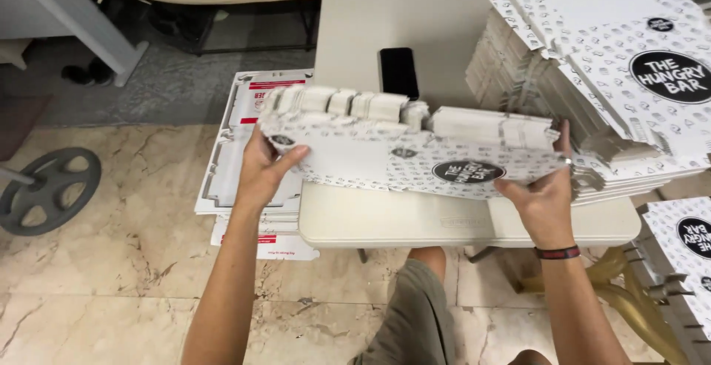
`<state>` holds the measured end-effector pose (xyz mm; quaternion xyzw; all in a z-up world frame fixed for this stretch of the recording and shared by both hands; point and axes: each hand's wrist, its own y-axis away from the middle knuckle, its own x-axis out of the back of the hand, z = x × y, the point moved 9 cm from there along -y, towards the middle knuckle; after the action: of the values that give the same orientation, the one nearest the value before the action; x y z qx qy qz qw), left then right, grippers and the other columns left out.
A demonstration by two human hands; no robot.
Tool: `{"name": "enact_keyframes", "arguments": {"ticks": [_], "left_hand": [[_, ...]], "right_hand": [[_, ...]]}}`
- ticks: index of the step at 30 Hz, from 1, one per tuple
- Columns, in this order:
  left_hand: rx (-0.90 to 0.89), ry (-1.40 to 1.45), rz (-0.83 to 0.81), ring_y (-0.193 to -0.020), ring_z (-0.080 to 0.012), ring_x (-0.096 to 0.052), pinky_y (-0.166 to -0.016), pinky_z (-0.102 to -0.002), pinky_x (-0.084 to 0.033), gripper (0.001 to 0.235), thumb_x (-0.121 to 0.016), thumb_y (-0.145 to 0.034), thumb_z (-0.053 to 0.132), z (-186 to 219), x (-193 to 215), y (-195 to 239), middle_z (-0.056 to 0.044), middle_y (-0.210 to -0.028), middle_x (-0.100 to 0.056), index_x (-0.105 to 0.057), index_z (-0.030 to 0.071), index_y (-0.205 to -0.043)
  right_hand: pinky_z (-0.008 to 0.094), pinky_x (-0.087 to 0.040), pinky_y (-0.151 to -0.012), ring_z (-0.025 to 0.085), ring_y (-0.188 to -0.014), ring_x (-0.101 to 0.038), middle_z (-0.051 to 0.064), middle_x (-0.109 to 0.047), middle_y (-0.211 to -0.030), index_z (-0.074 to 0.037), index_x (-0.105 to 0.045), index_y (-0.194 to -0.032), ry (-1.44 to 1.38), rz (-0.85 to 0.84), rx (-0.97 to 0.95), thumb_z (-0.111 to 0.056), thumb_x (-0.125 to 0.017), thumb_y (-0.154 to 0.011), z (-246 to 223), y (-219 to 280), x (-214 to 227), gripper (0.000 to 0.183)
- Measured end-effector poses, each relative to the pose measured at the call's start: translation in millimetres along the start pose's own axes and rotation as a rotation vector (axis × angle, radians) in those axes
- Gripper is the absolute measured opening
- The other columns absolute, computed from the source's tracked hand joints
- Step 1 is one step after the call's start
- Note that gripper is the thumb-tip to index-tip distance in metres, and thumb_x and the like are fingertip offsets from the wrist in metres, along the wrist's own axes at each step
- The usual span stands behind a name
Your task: The person is organizing and preparing flat-packed cardboard boxes by picking up stacks, checking their alignment, and restacking them on a table.
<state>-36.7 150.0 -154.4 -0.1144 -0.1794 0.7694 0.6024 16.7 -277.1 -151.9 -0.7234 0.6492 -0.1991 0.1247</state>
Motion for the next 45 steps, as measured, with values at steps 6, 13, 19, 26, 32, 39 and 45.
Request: {"name": "enact_keyframes", "arguments": {"ticks": [6, 13, 19, 26, 32, 39, 45], "left_hand": [[0.027, -0.042, 0.021, -0.138, -0.0382, -0.048, -0.115, -0.055, -0.038, 0.076, -0.078, -0.086, 0.002, 17, -23, -11, -0.028, -0.142, -0.053, -0.037, -0.006, -0.150], [0.048, -0.097, 0.037, -0.144, -0.0464, -0.039, -0.115, -0.061, -0.034, 0.083, -0.073, -0.088, 0.003, 24, -17, -14, -0.033, -0.153, -0.043, -0.027, -0.007, -0.157], [0.129, -0.100, 0.047, -0.117, -0.0192, -0.059, -0.103, -0.030, -0.048, 0.062, -0.075, -0.086, 0.012, -16, 2, -13, -0.010, -0.128, -0.064, -0.046, 0.004, -0.141], [0.139, -0.002, -0.047, -0.140, -0.0299, -0.051, -0.120, -0.040, -0.042, 0.078, -0.072, -0.087, 0.010, 12, -17, -11, -0.017, -0.149, -0.054, -0.032, 0.000, -0.153], [0.166, -0.026, -0.068, -0.135, -0.0208, -0.051, -0.112, -0.034, -0.044, 0.081, -0.070, -0.089, 0.022, 9, -13, -7, -0.009, -0.149, -0.053, -0.028, 0.007, -0.157], [0.141, -0.011, -0.030, -0.112, -0.0160, -0.059, -0.097, -0.027, -0.050, 0.063, -0.078, -0.084, 0.012, -46, 17, -7, -0.006, -0.124, -0.063, -0.050, 0.004, -0.140], [0.020, 0.043, -0.029, -0.128, -0.0332, -0.057, -0.110, -0.053, -0.045, 0.062, -0.069, -0.087, -0.006, -9, -6, 1, -0.024, -0.132, -0.061, -0.046, -0.008, -0.145]], "right_hand": [[0.050, -0.039, -0.115, 0.021, -0.124, -0.047, 0.016, -0.055, -0.130, 0.007, -0.041, -0.145, -0.081, 0.142, -0.080, 0.018, -0.059, -0.082, 164, -4, 50, 0.066], [0.040, -0.043, -0.097, 0.021, -0.094, -0.053, 0.010, -0.053, -0.097, 0.000, -0.026, -0.158, 0.101, 0.171, -0.122, 0.007, -0.060, -0.092, 49, -5, 29, 0.075], [0.029, -0.039, -0.066, 0.018, -0.100, -0.041, 0.014, -0.048, -0.102, -0.006, -0.017, -0.168, 0.285, 0.051, -0.014, 0.008, -0.064, -0.090, -30, -10, 7, 0.092], [0.038, -0.047, -0.109, 0.027, -0.170, -0.047, 0.007, -0.048, -0.058, -0.011, -0.024, -0.053, 0.364, 0.168, -0.156, 0.008, -0.063, -0.092, -13, -2, 21, 0.058], [0.024, -0.035, -0.089, 0.012, -0.067, -0.028, -0.003, -0.024, -0.073, 0.005, -0.015, -0.168, 0.143, 0.236, -0.271, 0.002, -0.056, -0.089, -7, -5, 5, 0.089], [0.022, -0.047, -0.086, 0.008, -0.098, -0.058, 0.002, -0.062, -0.116, -0.004, -0.047, -0.158, -0.075, 0.324, -0.166, -0.009, -0.059, -0.084, 24, 6, 17, 0.075], [0.046, -0.032, -0.122, 0.020, -0.134, -0.041, 0.014, -0.055, -0.140, -0.001, -0.039, -0.156, -0.115, 0.298, 0.026, 0.009, -0.054, -0.081, 10, 14, 12, 0.077]]}}
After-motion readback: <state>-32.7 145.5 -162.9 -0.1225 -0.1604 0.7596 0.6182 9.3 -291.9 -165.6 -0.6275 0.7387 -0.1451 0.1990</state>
